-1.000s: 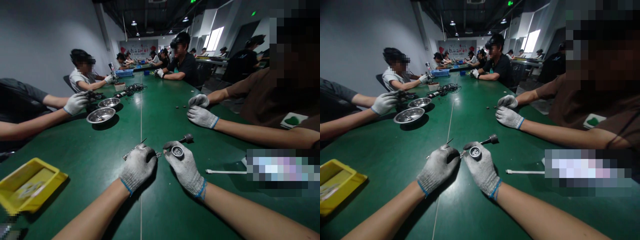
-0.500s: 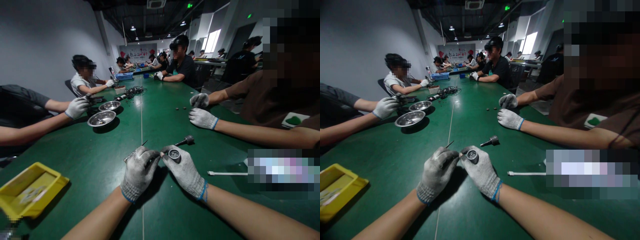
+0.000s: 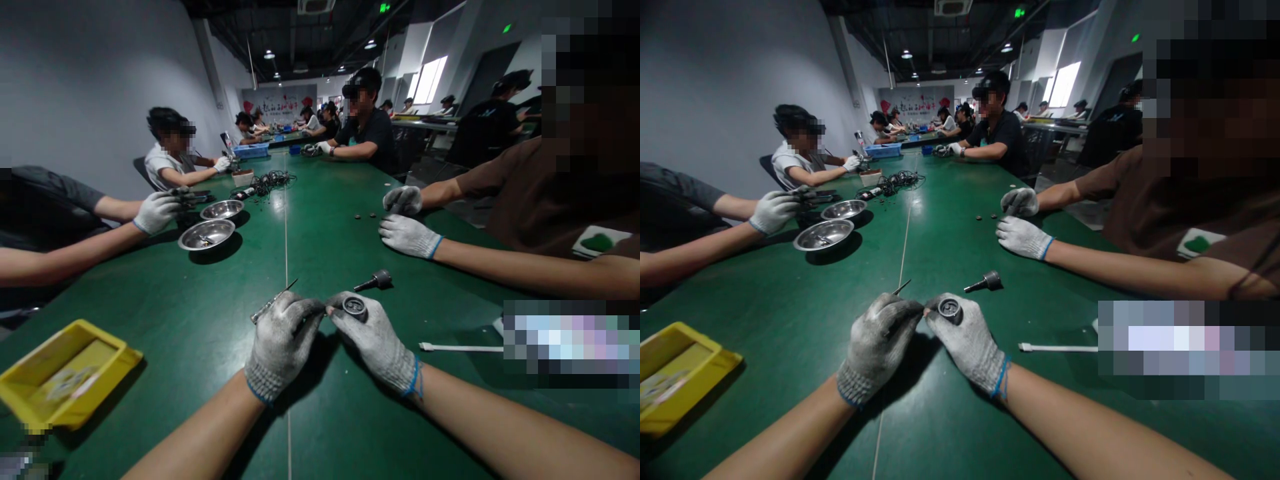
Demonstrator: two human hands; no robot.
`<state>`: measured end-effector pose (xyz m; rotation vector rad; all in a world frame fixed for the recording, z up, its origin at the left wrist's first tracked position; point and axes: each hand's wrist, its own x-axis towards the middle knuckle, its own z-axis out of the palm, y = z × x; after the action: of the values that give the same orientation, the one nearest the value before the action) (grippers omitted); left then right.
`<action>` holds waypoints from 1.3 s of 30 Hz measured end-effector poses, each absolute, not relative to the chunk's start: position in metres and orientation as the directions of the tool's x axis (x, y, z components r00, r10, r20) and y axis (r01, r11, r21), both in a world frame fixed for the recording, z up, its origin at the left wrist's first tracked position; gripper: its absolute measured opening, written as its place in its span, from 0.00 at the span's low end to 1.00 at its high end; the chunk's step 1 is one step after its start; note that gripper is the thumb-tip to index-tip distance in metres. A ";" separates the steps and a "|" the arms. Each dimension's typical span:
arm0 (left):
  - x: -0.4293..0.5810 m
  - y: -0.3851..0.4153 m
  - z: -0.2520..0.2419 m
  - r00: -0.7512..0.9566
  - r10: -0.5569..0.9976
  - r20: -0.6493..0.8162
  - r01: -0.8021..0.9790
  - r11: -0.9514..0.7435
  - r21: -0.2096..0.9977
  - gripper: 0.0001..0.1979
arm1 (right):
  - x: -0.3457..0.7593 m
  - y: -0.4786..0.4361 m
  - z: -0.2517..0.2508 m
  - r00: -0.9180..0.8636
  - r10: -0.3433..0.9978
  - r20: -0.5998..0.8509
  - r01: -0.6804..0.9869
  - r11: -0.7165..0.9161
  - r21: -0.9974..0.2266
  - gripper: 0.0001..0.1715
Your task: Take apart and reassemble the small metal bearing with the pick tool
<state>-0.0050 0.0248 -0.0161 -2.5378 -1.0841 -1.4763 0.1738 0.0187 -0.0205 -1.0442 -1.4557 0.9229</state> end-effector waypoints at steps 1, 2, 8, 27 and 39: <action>-0.005 0.025 -0.016 0.314 0.559 0.767 0.567 -0.759 0.321 0.05 | 0.174 0.019 -0.021 -0.049 0.949 0.311 0.126 0.315 -0.941 0.10; -0.005 0.024 -0.016 0.313 0.559 0.768 0.565 -0.759 0.323 0.05 | 0.174 0.019 -0.021 -0.052 0.949 0.311 0.132 0.316 -0.940 0.11; -0.003 0.023 -0.016 0.307 0.568 0.764 0.546 -0.762 0.347 0.07 | 0.174 0.019 -0.022 -0.035 0.949 0.315 0.152 0.316 -0.936 0.10; -0.003 0.023 -0.016 0.289 0.606 0.741 0.547 -0.740 0.391 0.06 | 0.176 0.019 -0.020 -0.047 0.947 0.318 0.154 0.321 -0.935 0.10; -0.008 0.028 0.014 0.241 0.699 0.673 0.477 -0.689 0.545 0.06 | 0.172 0.011 -0.016 -0.093 0.896 0.435 0.180 0.444 -0.878 0.02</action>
<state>-0.0079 0.0276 0.0136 -2.6435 -1.2795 -1.6532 0.1718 0.0115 -0.0160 -0.9713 -1.5706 0.7949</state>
